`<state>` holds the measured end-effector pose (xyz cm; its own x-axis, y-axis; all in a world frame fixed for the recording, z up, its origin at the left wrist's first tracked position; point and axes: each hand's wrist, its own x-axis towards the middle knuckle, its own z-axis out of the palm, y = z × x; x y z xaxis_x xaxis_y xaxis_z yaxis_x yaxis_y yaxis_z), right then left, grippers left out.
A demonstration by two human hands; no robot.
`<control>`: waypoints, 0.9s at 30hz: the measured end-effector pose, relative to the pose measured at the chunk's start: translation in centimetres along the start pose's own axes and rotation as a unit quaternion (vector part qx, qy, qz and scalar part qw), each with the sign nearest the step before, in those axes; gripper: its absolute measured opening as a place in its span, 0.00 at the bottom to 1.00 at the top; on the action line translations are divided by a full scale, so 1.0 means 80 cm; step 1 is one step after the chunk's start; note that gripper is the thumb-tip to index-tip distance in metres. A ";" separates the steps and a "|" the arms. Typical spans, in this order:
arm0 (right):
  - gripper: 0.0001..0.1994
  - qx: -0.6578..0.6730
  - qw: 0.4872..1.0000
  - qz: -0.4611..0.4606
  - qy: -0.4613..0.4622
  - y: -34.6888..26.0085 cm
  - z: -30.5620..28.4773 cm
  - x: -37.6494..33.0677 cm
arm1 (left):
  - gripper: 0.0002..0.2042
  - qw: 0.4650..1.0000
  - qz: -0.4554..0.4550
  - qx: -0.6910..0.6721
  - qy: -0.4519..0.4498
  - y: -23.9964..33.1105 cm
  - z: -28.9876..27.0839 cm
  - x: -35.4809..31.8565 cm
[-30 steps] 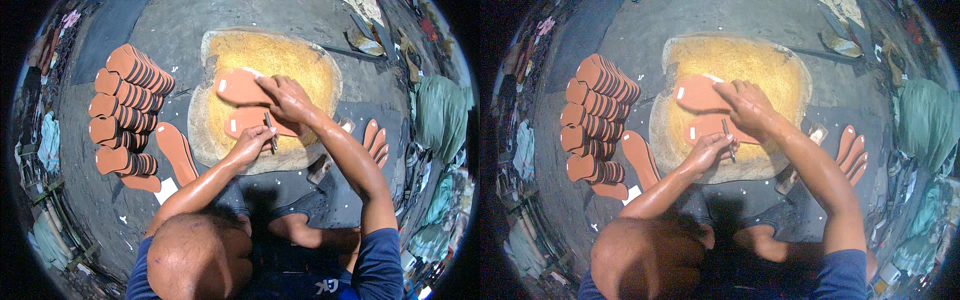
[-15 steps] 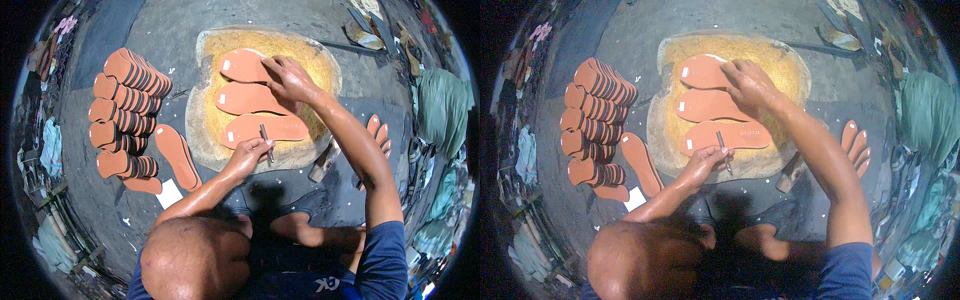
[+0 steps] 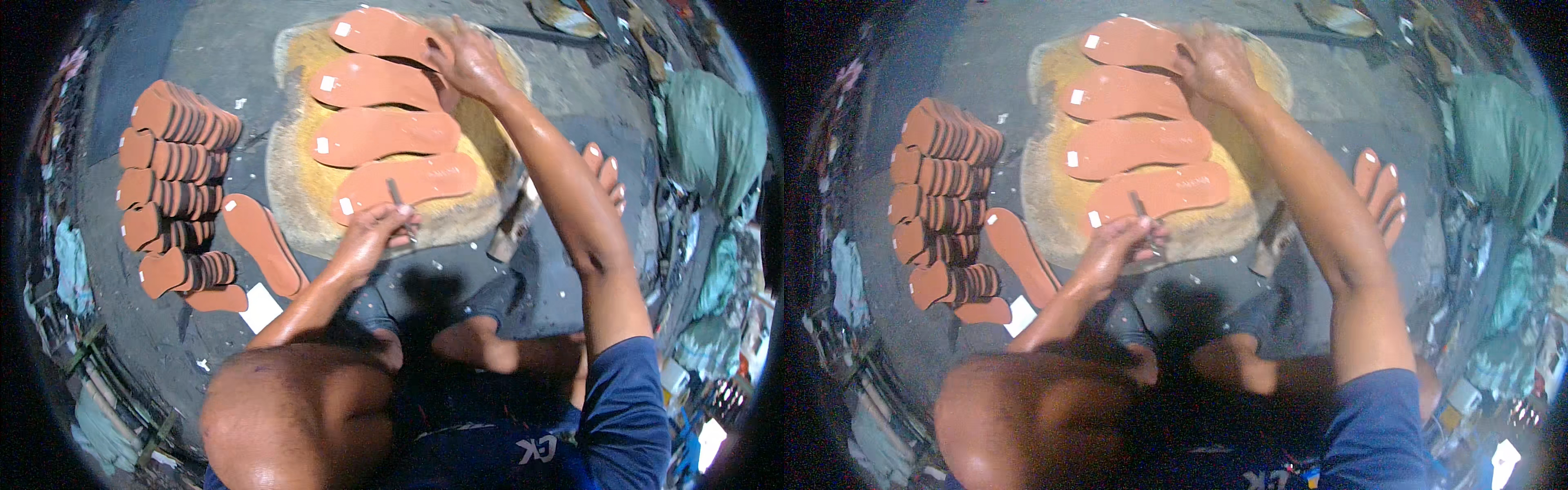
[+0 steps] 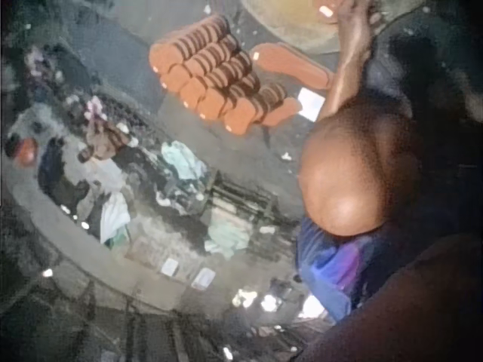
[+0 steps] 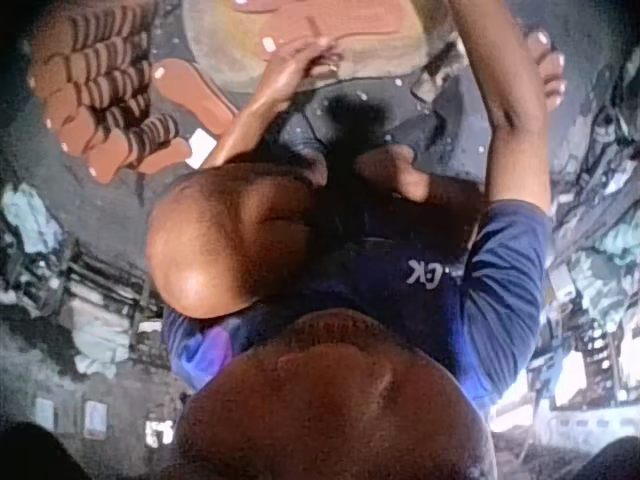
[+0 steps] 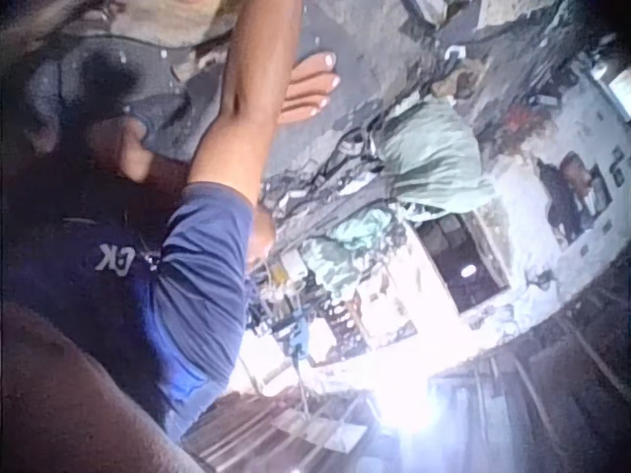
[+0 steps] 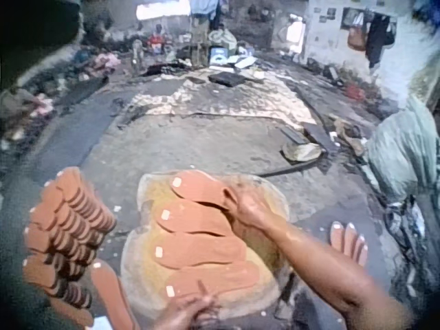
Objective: The person sits on the floor and repeatedly hammers small metal pins into reddish-brown shoe sole pieces using a wooden mallet. The person picks up each sole piece, places it on a wooden board, and hammers the pins into place before stacking the finished pieces.
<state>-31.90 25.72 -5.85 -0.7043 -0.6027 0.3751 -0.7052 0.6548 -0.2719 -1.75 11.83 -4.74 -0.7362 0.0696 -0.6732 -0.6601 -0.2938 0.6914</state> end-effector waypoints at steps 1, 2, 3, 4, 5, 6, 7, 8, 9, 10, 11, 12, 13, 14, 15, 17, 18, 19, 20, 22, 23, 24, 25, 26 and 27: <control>0.27 0.057 0.996 0.051 0.043 0.007 -0.016 -0.023 | 0.18 1.000 0.017 0.013 0.018 0.001 -0.008 -0.009; 0.27 0.108 0.985 0.097 0.092 0.016 -0.041 -0.044 | 0.18 0.998 0.041 0.025 0.033 0.006 -0.016 -0.013; 0.29 0.144 0.967 0.195 0.080 0.004 -0.073 -0.082 | 0.16 0.993 0.092 0.025 0.075 0.007 -0.029 -0.016; 0.31 0.090 0.947 0.286 0.114 0.004 -0.088 -0.128 | 0.15 0.982 0.145 0.029 0.117 0.011 -0.039 -0.020; 0.32 0.033 0.914 0.375 0.150 0.021 -0.089 -0.190 | 0.15 0.975 0.169 0.010 0.142 0.014 -0.046 -0.018; 0.38 0.073 0.871 0.475 0.102 0.031 -0.086 -0.253 | 0.14 0.967 0.193 -0.007 0.166 0.017 -0.051 -0.013; 0.44 0.100 0.815 0.569 0.048 0.040 -0.084 -0.315 | 0.15 0.963 0.192 -0.067 0.177 0.014 -0.055 -0.004; 0.46 0.182 0.784 0.593 -0.010 0.006 -0.079 -0.332 | 0.17 0.957 0.200 -0.029 0.207 0.012 -0.066 -0.006; 0.49 0.247 0.745 0.616 -0.069 -0.027 -0.083 -0.350 | 0.17 0.953 0.210 -0.031 0.215 0.013 -0.066 -0.007; 0.50 0.371 0.707 0.592 -0.111 -0.057 -0.091 -0.344 | 0.17 0.948 0.220 -0.031 0.229 0.015 -0.068 -0.015; 0.49 0.355 0.713 0.595 -0.114 -0.051 -0.092 -0.352 | 0.17 0.949 0.225 -0.015 0.219 0.015 -0.066 -0.016; 0.47 0.339 0.718 0.596 -0.117 -0.038 -0.088 -0.362 | 0.16 0.950 0.231 0.000 0.211 0.014 -0.065 -0.014; 0.45 0.323 0.725 0.597 -0.120 -0.026 -0.086 -0.371 | 0.16 0.950 0.237 0.015 0.203 0.014 -0.064 -0.012; 0.29 0.331 0.664 0.654 -0.147 -0.044 -0.107 -0.339 | 0.15 0.946 0.244 0.014 0.214 0.011 -0.070 -0.016; 0.27 0.368 0.659 0.642 -0.136 -0.027 -0.110 -0.357 | 0.15 0.943 0.254 0.011 0.214 0.013 -0.064 -0.016; 0.26 0.453 0.613 0.646 -0.044 -0.023 -0.121 -0.365 | 0.20 0.944 0.256 0.043 0.204 0.009 -0.079 -0.013; 0.26 0.500 0.563 0.657 0.031 -0.042 -0.136 -0.345 | 0.20 0.939 0.262 0.034 0.220 0.012 -0.081 -0.020; 0.24 0.541 0.555 0.631 0.041 -0.058 -0.153 -0.327 | 0.19 0.937 0.263 0.038 0.225 0.013 -0.083 -0.024; 0.22 0.573 0.545 0.609 0.062 -0.073 -0.174 -0.314 | 0.18 0.940 0.261 0.040 0.218 0.011 -0.084 -0.020; 0.21 0.614 0.558 0.555 0.063 -0.128 -0.197 -0.287 | 0.13 0.937 0.285 -0.012 0.203 -0.002 -0.090 -0.011; 0.23 0.672 0.522 0.524 0.035 -0.143 -0.206 -0.285 | 0.13 0.939 0.280 0.000 0.201 -0.002 -0.089 -0.007; 0.26 0.702 0.493 0.513 0.020 -0.154 -0.206 -0.286 | 0.13 0.939 0.278 0.015 0.202 0.000 -0.086 -0.005; 0.26 0.709 0.501 0.496 -0.007 -0.170 -0.206 -0.285 | 0.13 0.940 0.277 0.015 0.200 -0.001 -0.084 -0.004; 0.27 0.715 0.507 0.480 -0.033 -0.189 -0.206 -0.283 | 0.13 0.943 0.274 0.016 0.190 -0.002 -0.082 -0.001; 0.27 0.676 0.546 0.492 -0.054 -0.215 -0.203 -0.276 | 0.12 0.940 0.284 0.029 0.185 -0.007 -0.084 0.005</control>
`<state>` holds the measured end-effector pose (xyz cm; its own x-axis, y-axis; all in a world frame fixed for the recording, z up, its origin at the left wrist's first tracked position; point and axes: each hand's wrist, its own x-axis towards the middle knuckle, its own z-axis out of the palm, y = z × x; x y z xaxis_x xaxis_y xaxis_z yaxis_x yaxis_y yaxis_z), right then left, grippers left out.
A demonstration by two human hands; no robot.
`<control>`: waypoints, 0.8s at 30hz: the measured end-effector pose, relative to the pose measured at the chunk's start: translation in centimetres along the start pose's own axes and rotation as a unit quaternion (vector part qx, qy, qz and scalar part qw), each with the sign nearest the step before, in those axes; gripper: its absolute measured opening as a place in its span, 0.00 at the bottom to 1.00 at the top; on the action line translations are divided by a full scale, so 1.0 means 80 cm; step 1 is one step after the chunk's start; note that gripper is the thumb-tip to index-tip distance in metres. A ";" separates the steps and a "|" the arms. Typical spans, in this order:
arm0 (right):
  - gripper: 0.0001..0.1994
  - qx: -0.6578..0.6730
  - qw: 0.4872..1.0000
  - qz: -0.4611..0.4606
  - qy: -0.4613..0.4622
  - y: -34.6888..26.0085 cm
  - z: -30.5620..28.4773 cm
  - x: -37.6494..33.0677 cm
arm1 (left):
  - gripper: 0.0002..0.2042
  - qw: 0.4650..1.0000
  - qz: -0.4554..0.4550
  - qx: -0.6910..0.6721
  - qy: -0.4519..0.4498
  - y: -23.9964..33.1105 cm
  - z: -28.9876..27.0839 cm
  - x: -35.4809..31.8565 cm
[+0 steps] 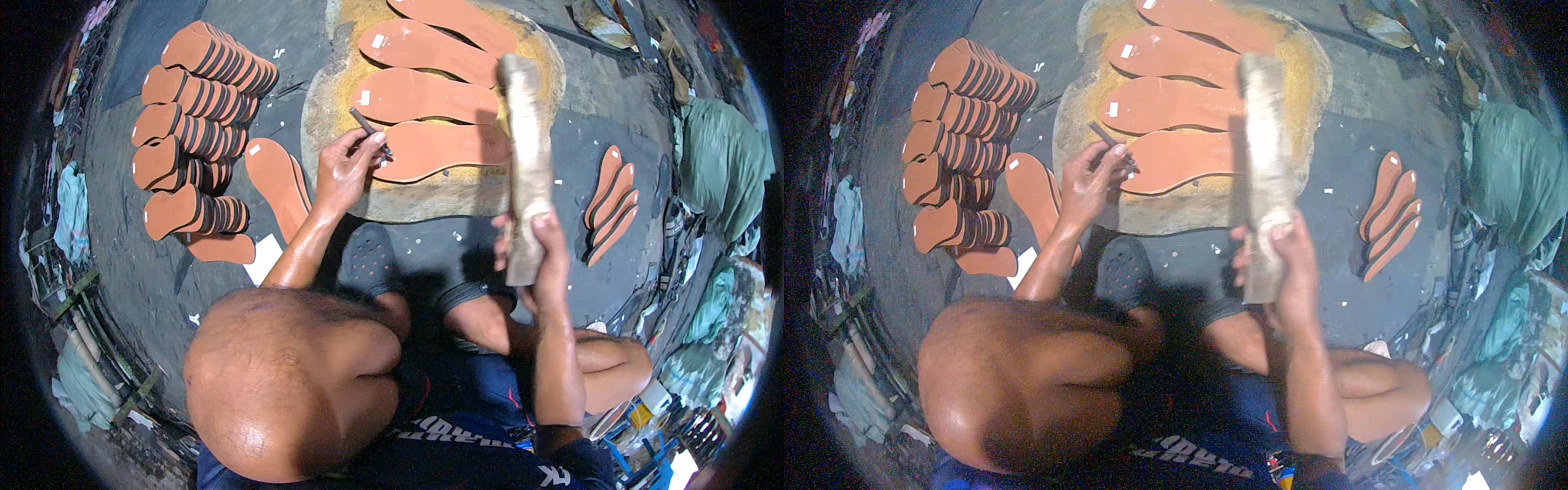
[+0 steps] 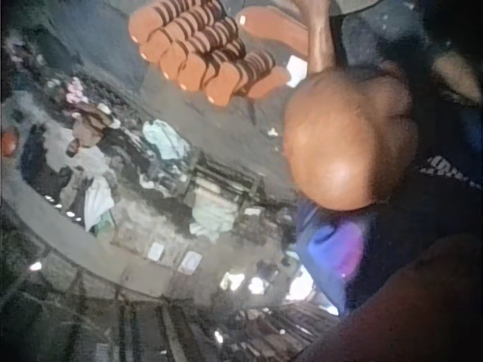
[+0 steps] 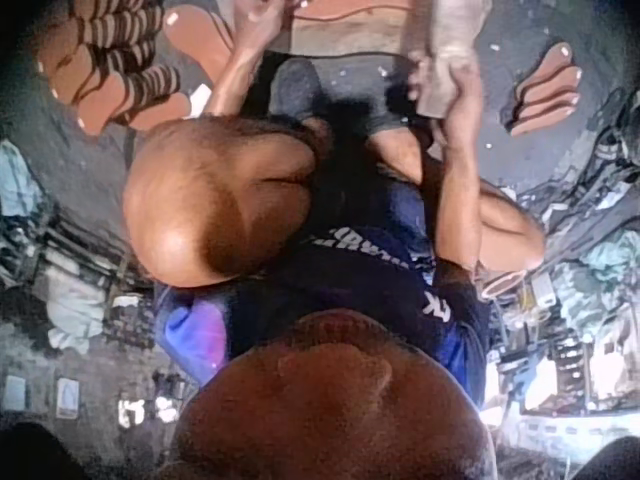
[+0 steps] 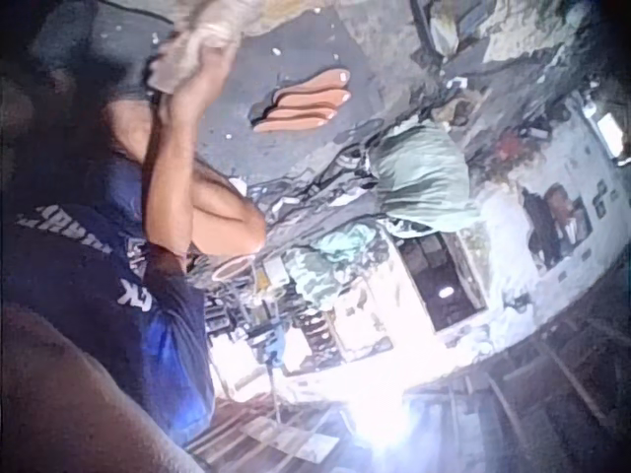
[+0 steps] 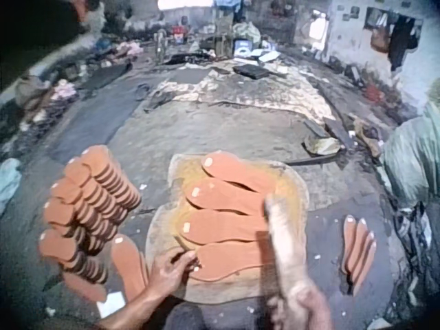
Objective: The person sits on the floor and repeatedly hammers small metal pins into reddish-brown shoe sole pieces using a wooden mallet. The person picks up each sole piece, places it on a wooden board, and hammers the pins into place before stacking the finished pieces.
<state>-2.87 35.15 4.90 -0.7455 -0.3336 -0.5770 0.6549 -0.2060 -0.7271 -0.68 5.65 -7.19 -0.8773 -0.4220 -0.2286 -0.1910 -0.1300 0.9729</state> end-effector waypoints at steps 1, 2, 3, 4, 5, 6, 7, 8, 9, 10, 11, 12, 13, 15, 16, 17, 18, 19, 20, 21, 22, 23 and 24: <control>0.27 -0.057 0.998 0.003 0.019 0.010 0.021 -0.004 | 0.12 1.000 0.013 0.009 -0.010 -0.008 0.001 0.003; 0.32 -0.080 0.996 0.010 0.024 0.030 0.023 -0.003 | 0.12 1.000 0.011 0.018 -0.015 -0.011 0.006 0.004; 0.36 -0.130 0.991 -0.009 0.033 0.051 0.019 0.000 | 0.13 0.997 0.016 0.075 -0.013 0.000 0.012 0.002; 0.36 -0.201 0.977 -0.058 0.037 0.074 0.007 0.005 | 0.13 0.995 0.020 0.092 -0.018 -0.003 0.014 0.003; 0.37 -0.272 0.956 -0.106 0.039 0.096 -0.007 0.012 | 0.14 0.994 0.024 0.108 -0.022 -0.007 0.014 0.005; 0.36 -0.298 0.947 -0.113 0.042 0.113 -0.020 0.017 | 0.14 0.992 0.028 0.118 -0.024 -0.008 0.016 0.007; 0.36 -0.325 0.938 -0.118 0.041 0.128 -0.032 0.021 | 0.14 0.991 0.032 0.128 -0.023 -0.007 0.015 0.007; 0.35 -0.299 0.950 -0.083 0.035 0.123 -0.027 0.021 | 0.14 0.990 0.036 0.138 -0.022 -0.009 0.014 0.008; 0.35 -0.273 0.960 -0.047 0.032 0.118 -0.021 0.022 | 0.14 0.991 0.028 0.133 -0.019 -0.012 0.012 0.008; 0.35 -0.191 0.981 0.030 0.024 0.107 -0.017 0.018 | 0.14 0.991 0.021 0.128 -0.016 -0.015 0.009 0.008; 0.34 -0.106 0.989 0.104 0.021 0.095 -0.009 0.013 | 0.14 0.992 0.016 0.120 -0.018 -0.015 0.012 0.008; 0.29 -0.047 0.993 0.110 0.027 0.093 -0.007 0.010 | 0.14 0.993 0.015 0.112 -0.013 -0.014 0.013 0.008; 0.27 0.029 0.992 0.124 -0.003 0.097 -0.017 0.010 | 0.13 0.994 0.008 0.105 -0.010 -0.013 0.013 0.007; 0.25 0.176 0.972 0.145 -0.062 0.101 -0.037 0.010 | 0.13 0.996 -0.002 0.088 -0.005 -0.009 0.013 0.007; 0.24 0.197 0.968 0.144 -0.063 0.104 -0.044 0.005 | 0.13 0.997 -0.010 0.079 -0.008 -0.007 0.014 0.007; 0.25 0.203 0.967 0.144 -0.050 0.104 -0.045 0.004 | 0.12 0.997 -0.017 0.072 -0.012 -0.005 0.015 0.007; 0.26 0.209 0.967 0.144 -0.038 0.105 -0.047 0.004 | 0.12 0.996 -0.027 0.082 -0.012 0.005 0.017 0.005; 0.27 0.214 0.966 0.144 -0.025 0.104 -0.050 0.004 | 0.12 0.996 -0.023 0.080 -0.015 0.002 0.019 0.006; 0.27 0.209 0.966 0.145 -0.037 0.101 -0.050 0.006 | 0.12 0.997 -0.019 0.079 -0.015 0.000 0.017 0.007; 0.27 0.235 0.960 0.143 -0.058 0.099 -0.047 0.006 | 0.13 0.997 -0.015 0.078 -0.015 -0.001 0.016 0.007; 0.27 0.260 0.952 0.141 -0.079 0.095 -0.045 0.006 | 0.13 0.997 -0.004 0.081 -0.016 -0.002 0.015 0.007; 0.26 0.284 0.943 0.140 -0.099 0.092 -0.041 0.006 | 0.13 0.996 0.006 0.086 -0.017 -0.004 0.014 0.007; 0.26 0.268 0.950 0.132 -0.096 0.088 -0.039 0.006 | 0.13 0.996 0.013 0.083 -0.015 -0.006 0.013 0.007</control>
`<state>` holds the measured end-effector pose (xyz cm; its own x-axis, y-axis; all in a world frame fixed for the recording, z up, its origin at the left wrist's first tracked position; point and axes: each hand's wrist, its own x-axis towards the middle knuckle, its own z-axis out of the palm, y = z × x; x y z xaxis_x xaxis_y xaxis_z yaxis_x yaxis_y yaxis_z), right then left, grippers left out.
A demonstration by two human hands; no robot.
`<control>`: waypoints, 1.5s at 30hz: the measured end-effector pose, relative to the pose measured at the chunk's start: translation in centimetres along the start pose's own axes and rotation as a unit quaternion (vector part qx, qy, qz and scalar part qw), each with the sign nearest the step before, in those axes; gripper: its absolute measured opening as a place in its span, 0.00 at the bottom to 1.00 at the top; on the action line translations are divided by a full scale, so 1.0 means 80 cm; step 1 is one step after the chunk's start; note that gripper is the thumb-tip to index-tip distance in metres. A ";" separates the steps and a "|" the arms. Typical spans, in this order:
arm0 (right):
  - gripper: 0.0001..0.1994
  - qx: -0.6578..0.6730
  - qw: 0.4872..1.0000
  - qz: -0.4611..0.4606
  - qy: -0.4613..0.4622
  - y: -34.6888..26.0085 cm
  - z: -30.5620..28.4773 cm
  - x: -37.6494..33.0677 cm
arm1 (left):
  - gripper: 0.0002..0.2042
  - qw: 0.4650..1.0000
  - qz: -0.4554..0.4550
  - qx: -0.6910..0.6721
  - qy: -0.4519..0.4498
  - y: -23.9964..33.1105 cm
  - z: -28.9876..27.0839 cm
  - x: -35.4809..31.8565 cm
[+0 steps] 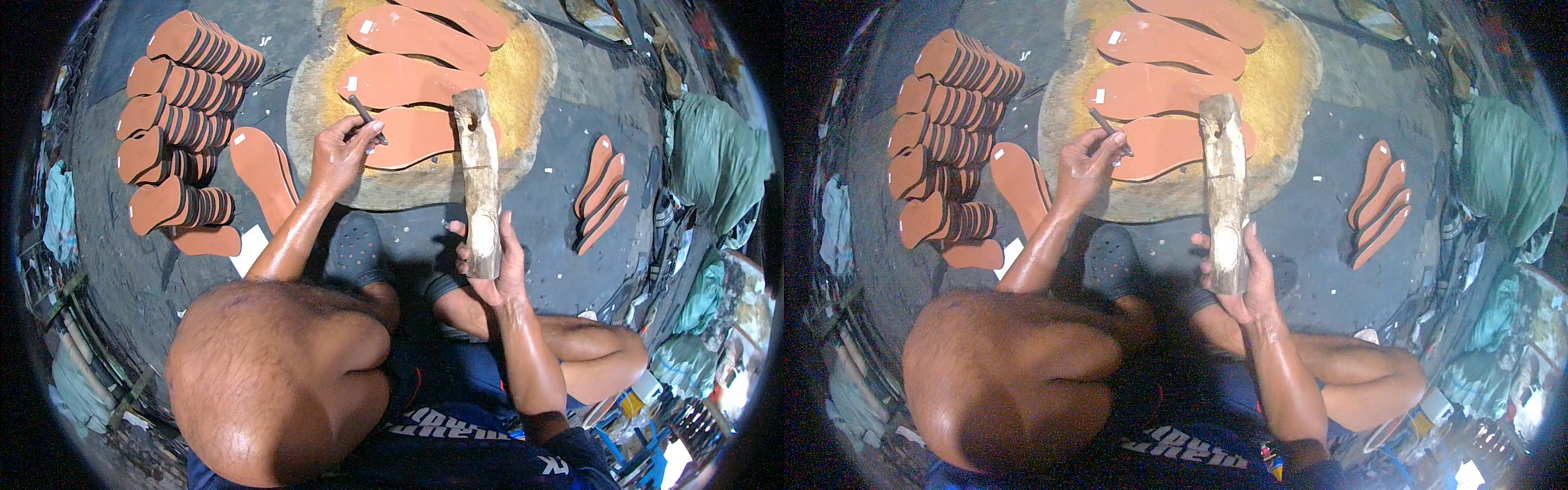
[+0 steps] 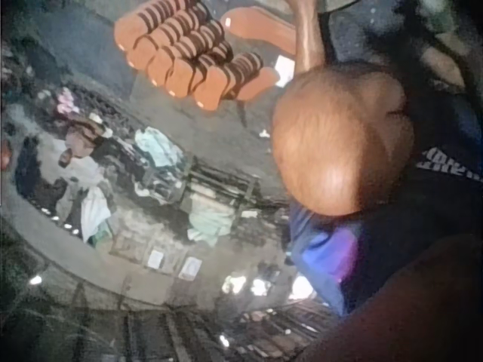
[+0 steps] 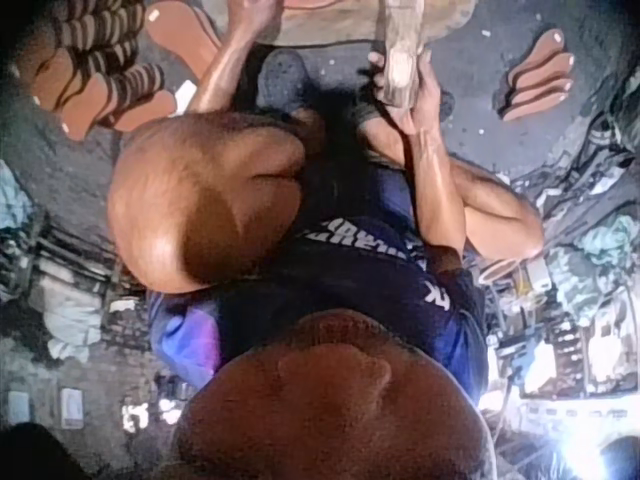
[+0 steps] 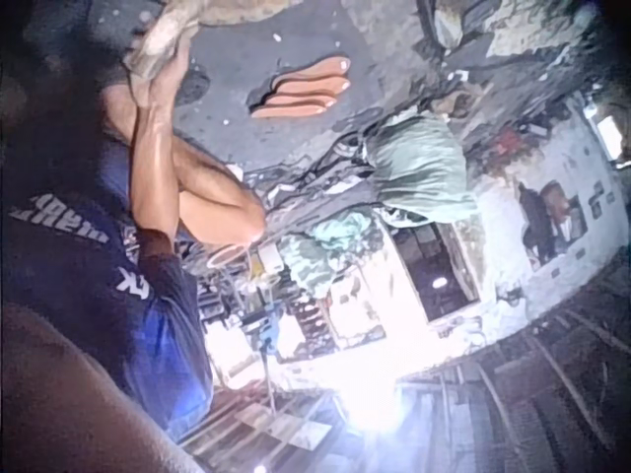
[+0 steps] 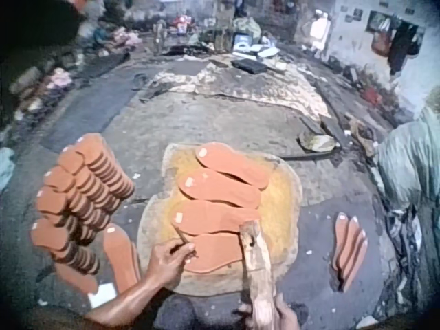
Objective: The person sits on the floor and repeatedly hammers small metal pins into reddish-brown shoe sole pieces using a wooden mallet. The person picks up each sole piece, places it on a wooden board, and hammers the pins into place before stacking the finished pieces.
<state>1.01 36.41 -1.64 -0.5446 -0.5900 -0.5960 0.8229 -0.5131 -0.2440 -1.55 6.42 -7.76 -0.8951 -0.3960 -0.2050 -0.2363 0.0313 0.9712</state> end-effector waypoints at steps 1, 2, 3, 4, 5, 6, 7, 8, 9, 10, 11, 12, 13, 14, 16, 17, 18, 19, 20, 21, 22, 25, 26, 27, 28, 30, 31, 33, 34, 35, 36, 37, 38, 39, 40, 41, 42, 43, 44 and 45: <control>0.25 -0.018 1.000 -0.008 0.003 -0.003 0.003 -0.001 | 0.13 1.000 0.007 -0.002 0.003 -0.002 0.000 0.000; 0.25 -0.034 0.999 -0.016 0.007 -0.004 0.005 -0.002 | 0.13 1.000 0.013 -0.004 0.004 -0.004 0.000 0.000; 0.24 -0.060 0.997 -0.028 0.027 -0.004 0.009 -0.002 | 0.13 1.000 0.011 0.000 0.000 -0.006 -0.001 0.000; 0.24 -0.085 0.994 -0.039 0.047 -0.003 0.013 -0.002 | 0.13 1.000 0.009 0.004 -0.003 -0.007 -0.003 0.000; 0.23 -0.112 0.990 -0.054 0.068 -0.003 0.014 -0.003 | 0.14 1.000 0.008 0.006 -0.008 -0.007 -0.002 0.002; 0.24 -0.138 0.986 -0.073 0.065 0.001 0.013 -0.006 | 0.14 1.000 0.011 0.007 -0.006 -0.006 -0.001 0.002; 0.25 -0.174 0.980 -0.070 0.073 0.001 0.017 -0.007 | 0.14 1.000 0.015 0.009 -0.005 -0.005 -0.001 0.002; 0.25 -0.210 0.972 -0.066 0.079 -0.002 0.027 -0.008 | 0.14 1.000 0.018 0.010 -0.002 -0.003 -0.001 0.001; 0.26 -0.246 0.963 -0.063 0.086 -0.004 0.033 -0.008 | 0.14 1.000 0.007 0.006 -0.001 -0.001 0.000 0.000; 0.29 -0.275 0.955 -0.046 0.100 -0.005 0.034 -0.008 | 0.14 1.000 -0.004 0.002 -0.001 0.000 0.000 -0.002; 0.27 -0.243 0.965 -0.055 0.088 -0.006 0.033 -0.008 | 0.14 1.000 -0.015 -0.002 -0.001 0.001 -0.001 -0.003; 0.26 -0.209 0.973 -0.065 0.075 -0.007 0.031 -0.007 | 0.15 1.000 -0.004 -0.003 -0.002 -0.003 -0.001 -0.001; 0.25 -0.176 0.980 -0.074 0.062 -0.008 0.029 -0.006 | 0.15 1.000 0.008 -0.004 -0.004 -0.012 -0.002 0.001; 0.26 -0.178 0.980 -0.065 0.054 -0.015 0.033 -0.005 | 0.15 1.000 0.019 -0.006 -0.007 -0.010 0.000 0.003; 0.27 -0.108 0.992 -0.054 0.029 -0.021 0.032 -0.006 | 0.15 1.000 0.003 -0.002 -0.004 -0.004 0.000 -0.002; 0.28 -0.075 0.996 -0.049 0.015 -0.024 0.031 -0.004 | 0.15 1.000 -0.004 -0.001 0.000 0.001 0.001 -0.002; 0.30 -0.054 0.997 -0.058 -0.002 -0.021 0.025 -0.004 | 0.14 1.000 -0.005 -0.012 -0.001 0.002 0.003 -0.001; 0.31 -0.017 0.998 -0.058 -0.026 -0.022 0.025 -0.009 | 0.14 1.000 -0.006 -0.023 -0.002 0.001 0.006 0.000; 0.33 0.023 0.997 -0.054 -0.051 -0.021 0.024 -0.014 | 0.14 0.999 -0.010 -0.031 0.001 0.000 0.004 -0.001; 0.34 0.062 0.994 -0.049 -0.076 -0.023 0.022 -0.017 | 0.14 1.000 -0.006 -0.020 0.000 -0.004 0.003 -0.001; 0.31 0.065 0.992 -0.033 -0.101 -0.031 0.014 -0.017 | 0.14 1.000 -0.002 -0.009 -0.002 -0.008 0.003 0.002; 0.32 -0.307 0.941 -0.070 0.121 -0.025 0.068 -0.004 | 0.14 1.000 0.000 -0.016 0.013 -0.010 0.002 0.001; 0.34 -0.418 0.893 -0.084 0.146 -0.022 0.051 0.003 | 0.14 1.000 0.002 0.005 0.011 -0.010 0.001 0.002; 0.34 -0.521 0.832 -0.129 0.143 -0.015 0.036 0.007 | 0.14 1.000 0.002 0.024 0.004 -0.001 0.003 0.000; 0.35 -0.615 0.757 -0.170 0.138 -0.007 0.023 0.012 | 0.14 0.998 -0.023 0.050 -0.018 0.010 -0.001 0.000; 0.36 -0.689 0.690 -0.157 0.157 0.005 0.031 0.015 | 0.14 1.000 -0.007 0.010 -0.010 -0.004 -0.001 0.004; 0.36 -0.664 0.716 -0.144 0.160 0.014 0.036 0.016 | 0.14 1.000 0.001 -0.010 -0.006 -0.011 -0.002 0.004; 0.38 -0.637 0.741 -0.149 0.153 0.014 0.032 0.019 | 0.14 1.000 -0.016 0.002 -0.008 -0.002 0.000 0.002; 0.39 -0.628 0.752 -0.141 0.144 0.012 0.030 0.020 | 0.14 1.000 -0.009 0.015 -0.010 -0.002 0.000 0.002; 0.39 -0.619 0.762 -0.135 0.135 0.009 0.029 0.020 | 0.15 1.000 -0.001 0.028 -0.013 -0.001 0.000 0.003; 0.40 -0.610 0.772 -0.128 0.126 0.007 0.028 0.020 | 0.15 1.000 -0.007 0.024 -0.010 0.000 0.000 0.002; 0.41 -0.596 0.784 -0.130 0.117 0.009 0.029 0.020 | 0.15 1.000 -0.012 0.020 -0.007 0.000 -0.001 0.001; 0.41 -0.583 0.794 -0.132 0.109 0.012 0.031 0.019 | 0.14 1.000 -0.017 0.014 -0.004 0.000 -0.001 0.000; 0.42 -0.570 0.805 -0.134 0.101 0.015 0.032 0.018 | 0.14 1.000 -0.012 0.004 -0.004 -0.003 0.000 0.001; 0.42 -0.548 0.820 -0.132 0.105 0.016 0.028 0.018 | 0.14 1.000 -0.008 -0.007 -0.004 -0.007 0.000 0.001; 0.41 -0.524 0.834 -0.130 0.109 0.019 0.025 0.020 | 0.14 1.000 -0.003 -0.017 -0.006 -0.004 0.001 0.003; 0.40 -0.501 0.848 -0.129 0.114 0.020 0.022 0.020 | 0.14 1.000 -0.008 0.002 -0.010 -0.001 0.000 0.003; 0.38 -0.443 0.885 -0.080 0.118 0.021 0.021 0.019 | 0.14 1.000 -0.012 0.021 -0.015 0.003 -0.001 0.002; 0.35 -0.382 0.915 -0.032 0.121 0.021 0.023 0.019 | 0.14 0.999 -0.015 0.039 -0.020 0.008 -0.002 0.001; 0.33 -0.319 0.940 0.016 0.123 0.020 0.024 0.019 | 0.14 0.999 -0.021 0.030 -0.019 0.009 -0.002 0.001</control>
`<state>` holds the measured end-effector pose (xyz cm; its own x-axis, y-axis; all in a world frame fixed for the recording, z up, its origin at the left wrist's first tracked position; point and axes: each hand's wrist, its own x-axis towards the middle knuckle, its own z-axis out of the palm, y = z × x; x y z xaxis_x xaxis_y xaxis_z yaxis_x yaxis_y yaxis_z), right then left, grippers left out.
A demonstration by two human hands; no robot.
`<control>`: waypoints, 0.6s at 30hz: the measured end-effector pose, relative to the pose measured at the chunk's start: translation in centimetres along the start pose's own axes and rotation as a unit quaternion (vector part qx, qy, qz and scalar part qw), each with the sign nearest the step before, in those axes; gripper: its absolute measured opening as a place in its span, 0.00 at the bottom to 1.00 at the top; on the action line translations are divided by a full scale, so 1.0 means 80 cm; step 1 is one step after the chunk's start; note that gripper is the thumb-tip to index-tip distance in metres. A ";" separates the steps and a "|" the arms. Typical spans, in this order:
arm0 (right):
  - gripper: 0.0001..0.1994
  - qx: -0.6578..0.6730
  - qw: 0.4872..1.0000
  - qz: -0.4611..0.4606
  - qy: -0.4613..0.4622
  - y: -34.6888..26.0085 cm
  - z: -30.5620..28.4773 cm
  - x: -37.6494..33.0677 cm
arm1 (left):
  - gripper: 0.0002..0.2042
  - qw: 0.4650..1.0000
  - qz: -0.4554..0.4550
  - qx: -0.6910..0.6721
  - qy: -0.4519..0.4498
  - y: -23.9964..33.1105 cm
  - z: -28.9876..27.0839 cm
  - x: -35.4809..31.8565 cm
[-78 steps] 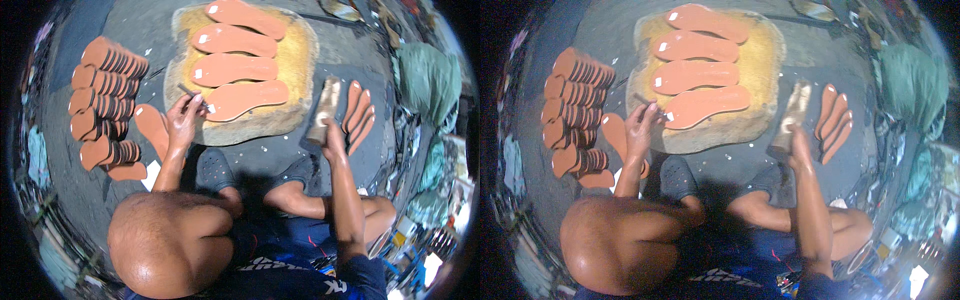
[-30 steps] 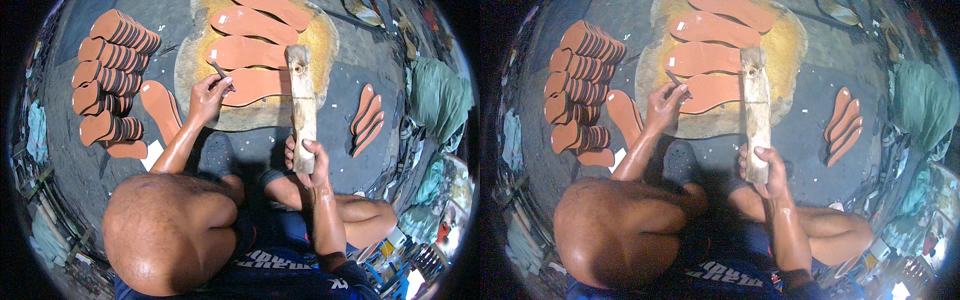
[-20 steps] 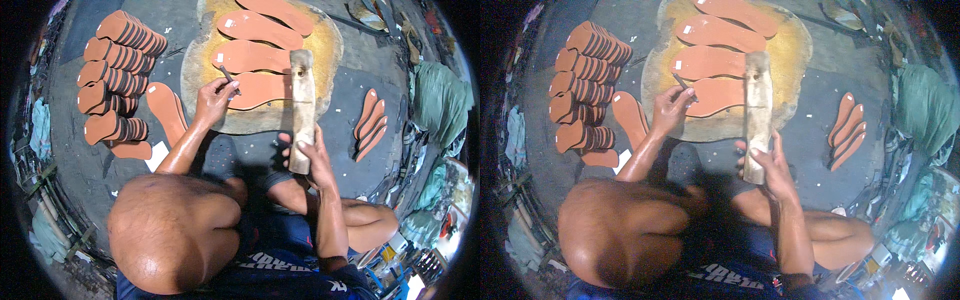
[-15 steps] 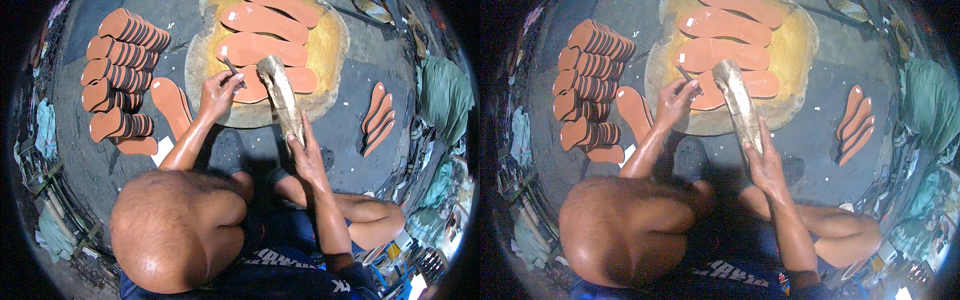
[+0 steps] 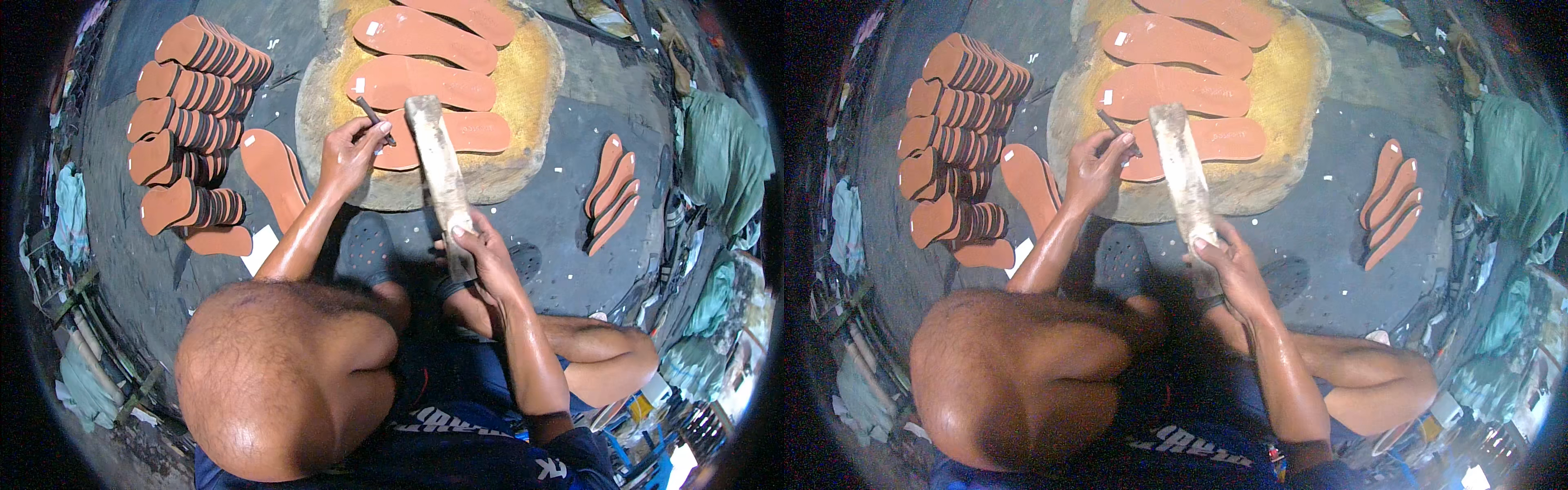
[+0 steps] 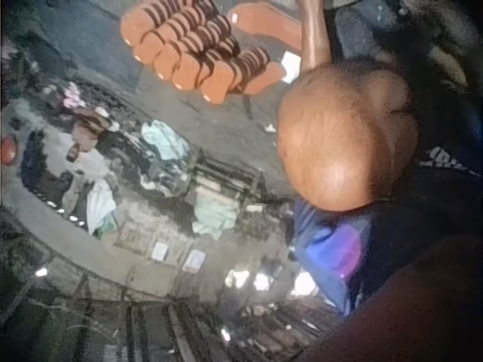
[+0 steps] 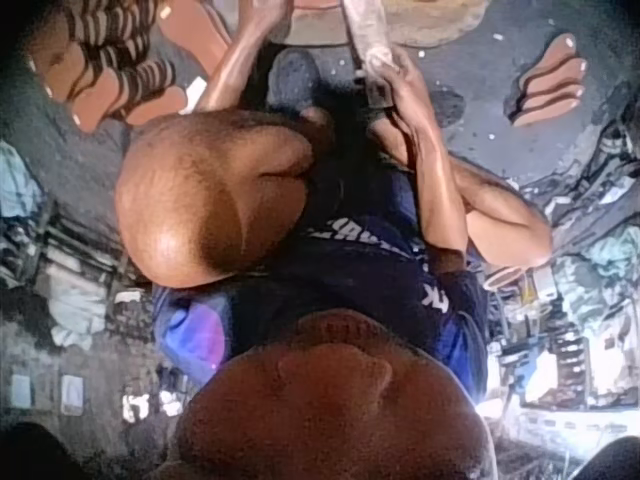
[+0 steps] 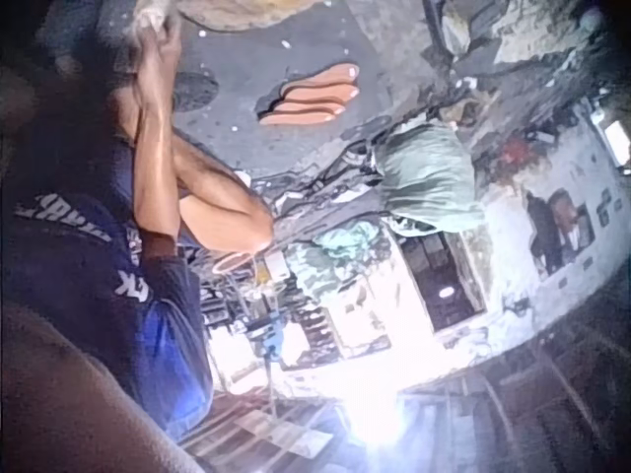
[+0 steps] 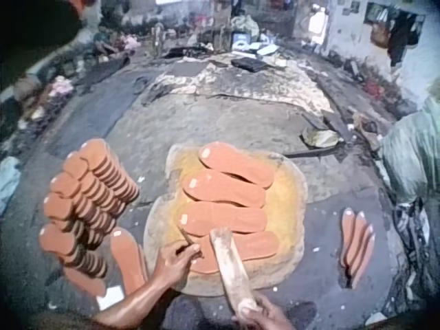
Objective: The person sits on the floor and repeatedly hammers small metal pins into reddish-brown shoe sole pieces using a wooden mallet. The person picks up each sole piece, places it on a wooden board, and hammers the pins into place before stacking the finished pieces.
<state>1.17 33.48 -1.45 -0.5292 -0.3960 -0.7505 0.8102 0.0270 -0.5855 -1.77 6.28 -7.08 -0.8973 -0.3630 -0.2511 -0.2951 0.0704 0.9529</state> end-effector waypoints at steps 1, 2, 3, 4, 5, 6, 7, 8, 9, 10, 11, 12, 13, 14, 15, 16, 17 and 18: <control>0.26 -0.018 0.999 0.026 -0.028 0.003 -0.002 0.003 | 0.14 1.000 -0.006 -0.009 0.000 -0.001 0.001 0.000; 0.25 -0.012 0.998 0.044 -0.046 0.000 -0.002 0.005 | 0.14 1.000 -0.013 -0.018 0.002 -0.002 0.001 -0.001; 0.23 -0.007 0.996 0.061 -0.063 -0.006 -0.002 0.007 | 0.14 0.999 -0.016 -0.031 0.007 -0.002 0.002 -0.002; 0.22 -0.001 0.994 0.079 -0.080 -0.010 -0.003 0.008 | 0.14 0.999 -0.018 -0.044 0.012 -0.002 0.005 -0.004; 0.24 -0.005 0.995 0.053 -0.081 -0.013 -0.004 0.005 | 0.13 0.998 -0.021 -0.055 0.019 -0.005 0.004 -0.003; 0.24 -0.024 0.998 0.007 -0.055 -0.013 0.000 0.003 | 0.14 0.998 -0.007 -0.052 0.015 -0.010 0.002 -0.001; 0.24 -0.042 0.998 -0.039 -0.028 -0.014 0.006 -0.001 | 0.14 0.999 0.006 -0.049 0.011 -0.016 0.001 0.002; 0.25 -0.060 0.995 -0.085 0.001 -0.017 0.010 -0.005 | 0.14 0.999 0.017 -0.048 0.004 -0.020 0.002 0.004; 0.26 -0.111 0.988 -0.106 0.025 -0.020 0.003 -0.001 | 0.15 0.997 0.023 -0.077 0.011 -0.024 0.005 0.005; 0.28 -0.079 0.991 -0.102 0.032 -0.024 0.004 -0.004 | 0.15 0.997 0.017 -0.072 0.013 -0.027 0.005 0.004; 0.30 -0.046 0.994 -0.096 0.040 -0.036 0.014 -0.011 | 0.15 0.998 0.010 -0.066 0.015 -0.023 0.005 0.001; 0.34 -0.014 0.995 -0.091 0.048 -0.045 0.020 -0.017 | 0.15 0.998 0.003 -0.062 0.017 -0.016 0.004 -0.002; 0.37 -0.018 0.997 -0.071 0.036 -0.048 0.015 -0.016 | 0.15 0.999 0.008 -0.046 0.017 -0.013 0.003 -0.003; 0.37 -0.013 0.998 -0.058 0.032 -0.047 0.008 -0.013 | 0.15 0.999 0.013 -0.031 0.016 -0.011 0.002 -0.001; 0.37 -0.008 0.999 -0.046 0.028 -0.041 0.000 -0.007 | 0.15 1.000 0.019 -0.015 0.014 -0.007 0.002 0.000; 0.37 -0.003 0.999 -0.034 0.023 -0.036 -0.006 -0.003 | 0.15 1.000 0.012 -0.020 0.012 -0.004 0.003 0.000; 0.36 -0.007 0.997 -0.061 0.052 -0.028 0.000 -0.001 | 0.15 1.000 0.003 -0.024 0.011 -0.001 0.003 -0.003; 0.36 -0.002 0.998 -0.047 0.047 -0.025 -0.001 0.002 | 0.15 1.000 -0.006 -0.027 0.010 0.000 0.003 -0.005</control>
<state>-0.54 33.43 -0.42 -0.6244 -0.3090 -0.7174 0.7550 -0.0034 -0.6557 -1.49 6.67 -7.02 -0.8867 -0.3822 -0.2602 -0.2874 0.0147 0.9577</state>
